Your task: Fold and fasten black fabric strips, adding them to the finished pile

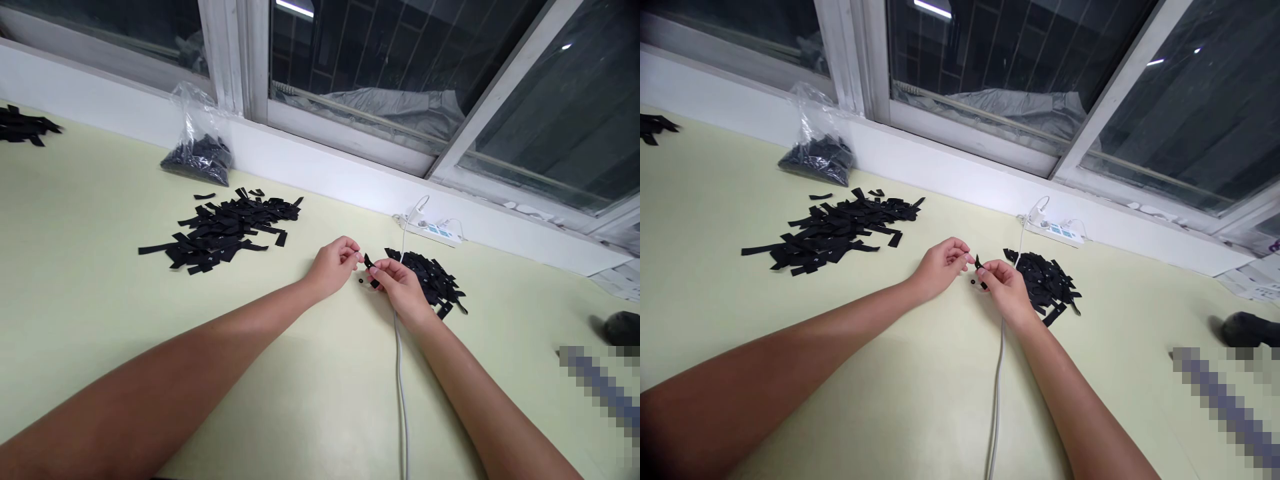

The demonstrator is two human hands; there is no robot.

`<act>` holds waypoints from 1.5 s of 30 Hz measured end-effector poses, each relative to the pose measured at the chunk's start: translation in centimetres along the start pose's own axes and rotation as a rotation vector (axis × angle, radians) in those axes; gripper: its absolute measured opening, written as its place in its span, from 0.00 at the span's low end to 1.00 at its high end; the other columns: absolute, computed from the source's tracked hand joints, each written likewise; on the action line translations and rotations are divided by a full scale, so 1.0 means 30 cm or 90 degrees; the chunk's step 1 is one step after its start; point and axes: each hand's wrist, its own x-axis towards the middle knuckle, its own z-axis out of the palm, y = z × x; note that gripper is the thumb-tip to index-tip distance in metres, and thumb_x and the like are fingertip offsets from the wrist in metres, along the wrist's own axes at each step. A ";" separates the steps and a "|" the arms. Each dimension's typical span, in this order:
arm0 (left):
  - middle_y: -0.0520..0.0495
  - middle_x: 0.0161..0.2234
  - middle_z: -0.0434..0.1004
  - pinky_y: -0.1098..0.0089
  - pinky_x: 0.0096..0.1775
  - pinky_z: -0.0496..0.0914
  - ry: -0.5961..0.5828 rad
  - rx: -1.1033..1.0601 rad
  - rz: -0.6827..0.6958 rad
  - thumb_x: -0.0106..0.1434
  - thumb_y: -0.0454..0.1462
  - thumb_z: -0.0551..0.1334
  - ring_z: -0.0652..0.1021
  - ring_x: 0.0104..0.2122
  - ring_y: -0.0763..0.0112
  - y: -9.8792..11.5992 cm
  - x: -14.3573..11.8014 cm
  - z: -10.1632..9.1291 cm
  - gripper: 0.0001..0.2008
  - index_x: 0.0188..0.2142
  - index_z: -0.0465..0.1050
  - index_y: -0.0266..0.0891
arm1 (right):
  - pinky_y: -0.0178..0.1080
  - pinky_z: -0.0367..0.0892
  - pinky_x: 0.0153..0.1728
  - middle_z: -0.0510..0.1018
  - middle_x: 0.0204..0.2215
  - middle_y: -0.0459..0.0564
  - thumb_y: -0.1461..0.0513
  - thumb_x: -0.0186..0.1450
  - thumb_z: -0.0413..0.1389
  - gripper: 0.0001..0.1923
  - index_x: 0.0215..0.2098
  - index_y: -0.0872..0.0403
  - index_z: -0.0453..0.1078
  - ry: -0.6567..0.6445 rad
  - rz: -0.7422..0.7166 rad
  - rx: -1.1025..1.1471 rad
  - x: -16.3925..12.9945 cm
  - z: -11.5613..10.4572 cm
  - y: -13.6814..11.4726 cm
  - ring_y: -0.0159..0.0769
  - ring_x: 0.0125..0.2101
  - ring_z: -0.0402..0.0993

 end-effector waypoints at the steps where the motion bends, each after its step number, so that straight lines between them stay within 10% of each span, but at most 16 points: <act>1: 0.48 0.34 0.80 0.70 0.37 0.72 -0.001 0.009 0.008 0.62 0.34 0.60 0.77 0.30 0.74 0.001 -0.001 0.001 0.04 0.38 0.69 0.38 | 0.35 0.66 0.30 0.75 0.27 0.45 0.49 0.52 0.65 0.18 0.33 0.52 0.71 0.011 0.004 0.015 0.001 0.000 0.001 0.31 0.29 0.70; 31: 0.44 0.39 0.83 0.66 0.43 0.74 -0.038 0.066 0.022 0.62 0.36 0.62 0.80 0.37 0.68 -0.007 -0.004 0.006 0.08 0.41 0.77 0.37 | 0.41 0.71 0.38 0.82 0.39 0.52 0.62 0.53 0.63 0.17 0.42 0.53 0.75 -0.015 0.116 0.253 -0.001 -0.023 -0.023 0.37 0.36 0.77; 45: 0.46 0.38 0.83 0.68 0.41 0.72 -0.041 0.080 0.036 0.61 0.36 0.64 0.79 0.37 0.68 0.025 -0.015 0.000 0.07 0.36 0.81 0.39 | 0.41 0.70 0.40 0.82 0.35 0.50 0.55 0.54 0.64 0.21 0.45 0.53 0.72 0.002 0.015 0.056 0.012 -0.012 0.019 0.35 0.33 0.78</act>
